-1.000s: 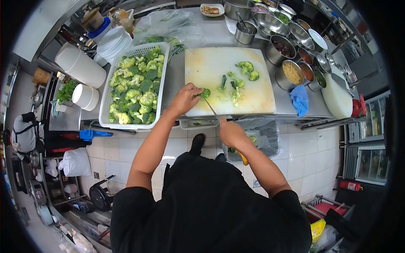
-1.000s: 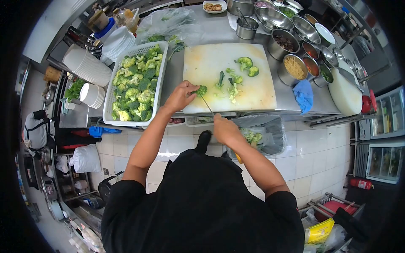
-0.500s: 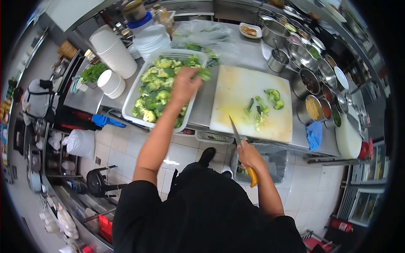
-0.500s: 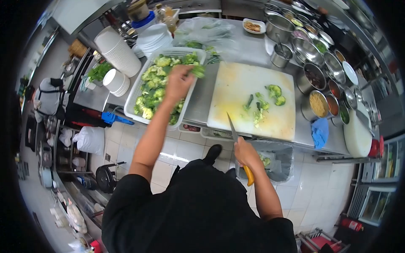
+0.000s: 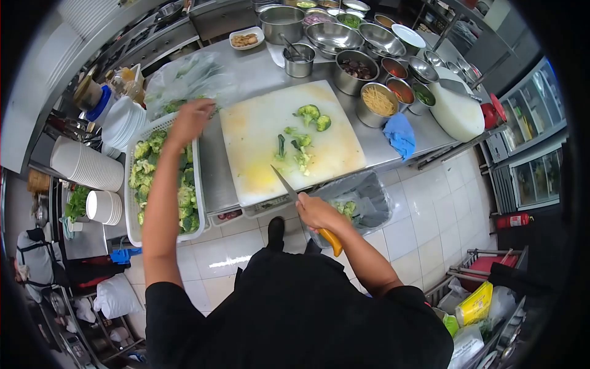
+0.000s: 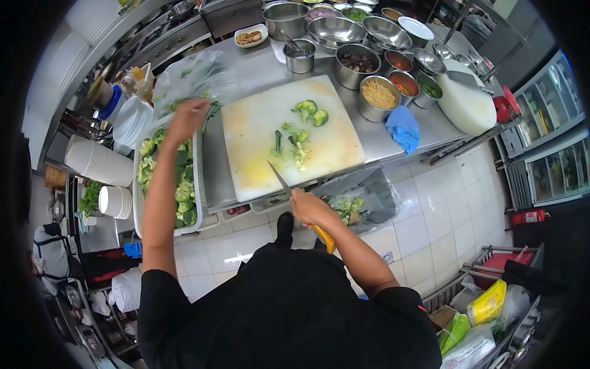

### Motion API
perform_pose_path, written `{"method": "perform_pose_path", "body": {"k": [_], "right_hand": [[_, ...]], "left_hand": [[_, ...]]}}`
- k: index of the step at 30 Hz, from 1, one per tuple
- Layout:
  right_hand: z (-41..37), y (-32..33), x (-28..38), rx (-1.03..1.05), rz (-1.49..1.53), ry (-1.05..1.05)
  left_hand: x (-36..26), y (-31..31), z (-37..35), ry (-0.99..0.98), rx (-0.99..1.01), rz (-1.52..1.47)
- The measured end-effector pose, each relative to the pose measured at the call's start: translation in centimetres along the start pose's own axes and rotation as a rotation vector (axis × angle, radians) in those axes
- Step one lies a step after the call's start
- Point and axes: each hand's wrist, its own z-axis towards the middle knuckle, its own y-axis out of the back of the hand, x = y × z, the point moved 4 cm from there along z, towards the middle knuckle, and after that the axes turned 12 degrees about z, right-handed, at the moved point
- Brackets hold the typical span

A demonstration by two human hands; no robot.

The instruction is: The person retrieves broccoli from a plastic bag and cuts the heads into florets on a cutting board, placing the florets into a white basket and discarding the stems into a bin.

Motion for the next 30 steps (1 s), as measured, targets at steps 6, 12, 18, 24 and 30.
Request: {"method": "perform_pose_path", "body": {"k": [6, 12, 18, 24, 30], "right_hand": [[0.4, -1.3, -0.4, -0.015, 0.011, 0.035], [-0.9, -1.6, 0.5, 0.025, 0.074, -0.010], [-1.4, -0.5, 0.0, -0.004, 0.070, -0.081], [-3.4, 0.6, -0.6, -0.004, 0.069, -0.036], [-4.1, 0.4, 0.0, 0.024, -0.078, -0.047]], "left_hand": [[-17.5, -15.5, 0.8, -0.053, 0.268, -0.016], [-17.1, -19.3, 1.0, 0.063, 0.137, 0.101], [-10.6, -13.4, -1.8, 0.376, 0.253, -0.700], [-9.3, -13.5, -10.2, 0.692, 0.408, -1.082], [-10.5, -13.5, -11.4, 0.614, 0.251, -0.851]]}}
